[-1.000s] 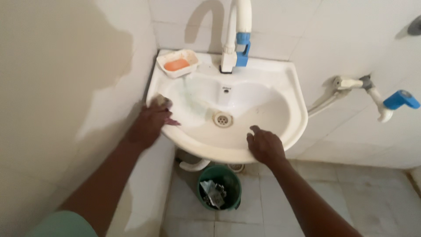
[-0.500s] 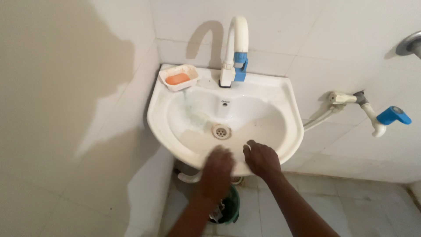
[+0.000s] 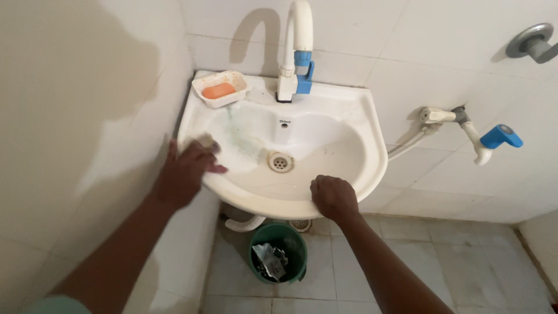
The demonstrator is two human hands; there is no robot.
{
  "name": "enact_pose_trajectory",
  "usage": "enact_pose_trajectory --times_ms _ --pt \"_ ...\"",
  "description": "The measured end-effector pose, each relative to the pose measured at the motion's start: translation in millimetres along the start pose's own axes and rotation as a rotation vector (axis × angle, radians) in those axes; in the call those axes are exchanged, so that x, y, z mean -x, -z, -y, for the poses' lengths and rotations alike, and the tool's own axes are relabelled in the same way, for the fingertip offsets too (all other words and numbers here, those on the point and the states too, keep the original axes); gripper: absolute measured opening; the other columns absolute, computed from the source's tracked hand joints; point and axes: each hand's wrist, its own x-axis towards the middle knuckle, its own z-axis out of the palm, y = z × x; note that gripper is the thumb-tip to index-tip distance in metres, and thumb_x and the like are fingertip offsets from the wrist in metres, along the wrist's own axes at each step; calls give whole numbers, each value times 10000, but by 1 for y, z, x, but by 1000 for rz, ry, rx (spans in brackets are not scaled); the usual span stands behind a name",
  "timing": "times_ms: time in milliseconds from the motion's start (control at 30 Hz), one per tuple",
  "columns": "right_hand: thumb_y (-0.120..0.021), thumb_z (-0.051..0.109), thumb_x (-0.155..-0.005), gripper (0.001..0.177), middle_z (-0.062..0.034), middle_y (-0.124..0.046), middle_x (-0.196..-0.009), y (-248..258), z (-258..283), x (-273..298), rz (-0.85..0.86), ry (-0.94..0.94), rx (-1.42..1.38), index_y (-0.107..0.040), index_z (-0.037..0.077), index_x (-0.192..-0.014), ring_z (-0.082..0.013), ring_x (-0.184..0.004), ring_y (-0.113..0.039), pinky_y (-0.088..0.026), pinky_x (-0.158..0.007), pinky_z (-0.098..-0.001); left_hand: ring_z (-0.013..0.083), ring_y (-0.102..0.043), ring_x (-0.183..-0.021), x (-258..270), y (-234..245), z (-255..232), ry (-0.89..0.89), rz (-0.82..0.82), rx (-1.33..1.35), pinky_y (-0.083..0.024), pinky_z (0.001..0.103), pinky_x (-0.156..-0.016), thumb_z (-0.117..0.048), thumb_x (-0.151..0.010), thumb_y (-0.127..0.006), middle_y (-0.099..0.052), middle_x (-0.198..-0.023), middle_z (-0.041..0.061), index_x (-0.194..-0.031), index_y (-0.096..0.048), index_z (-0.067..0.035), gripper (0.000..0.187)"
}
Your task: The person uses a cloth to wipe the basin, rim, and faucet of a wall-mounted bathroom sink, moving the cloth around the bowl and around the tap. A soap dish with a bar of soap sits on the sink edge while the person wipes the surrounding surfaces.
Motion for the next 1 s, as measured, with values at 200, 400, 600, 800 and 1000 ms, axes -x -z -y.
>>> enact_pose_trajectory --times_ms 200,400,600,800,1000 --pt "-468 308 -1017 395 -212 -728 -808 7 8 1 14 -25 1 -686 43 -821 -382 -773 -711 -559 -787 -511 421 -485 -1407 4 -26 -3 104 -79 127 -346 563 -1179 15 -925 -497 -583 -1471 123 -1102 -715 -33 285" --pt "-465 310 -1030 394 -205 -735 -816 4 7 -1 22 -31 5 -683 50 -832 -373 -781 -710 -554 -798 -508 409 -517 -1374 11 -75 -117 45 -242 237 -382 556 -1187 -9 -1027 -574 -581 -1404 258 -1348 -614 83 336" --pt "-536 253 -971 224 -151 -744 -921 -6 -6 -8 101 25 137 -646 61 -939 -332 -816 -722 -586 -741 -467 476 -260 -1527 -26 -66 -258 213 -44 348 -249 526 -1258 -114 -988 -647 -364 -1590 286 -1503 -424 142 617" --pt "-515 363 -1026 314 -68 -760 -1036 5 -17 -15 100 -70 -654 -636 119 -1184 -271 -907 -767 -622 -795 -420 419 -92 -1578 -38 -17 -235 104 457 342 -161 527 -1236 -386 -858 -814 -69 -1730 222 -1495 -371 -68 838" --pt "-572 428 -920 470 -111 -732 -1070 11 68 29 132 269 -105 -644 127 -1274 -293 -927 -719 -556 -821 -463 287 -179 -1554 -32 1 -177 161 584 114 -99 560 -1243 -749 -723 -794 -171 -1684 147 -1536 -266 -141 1145"
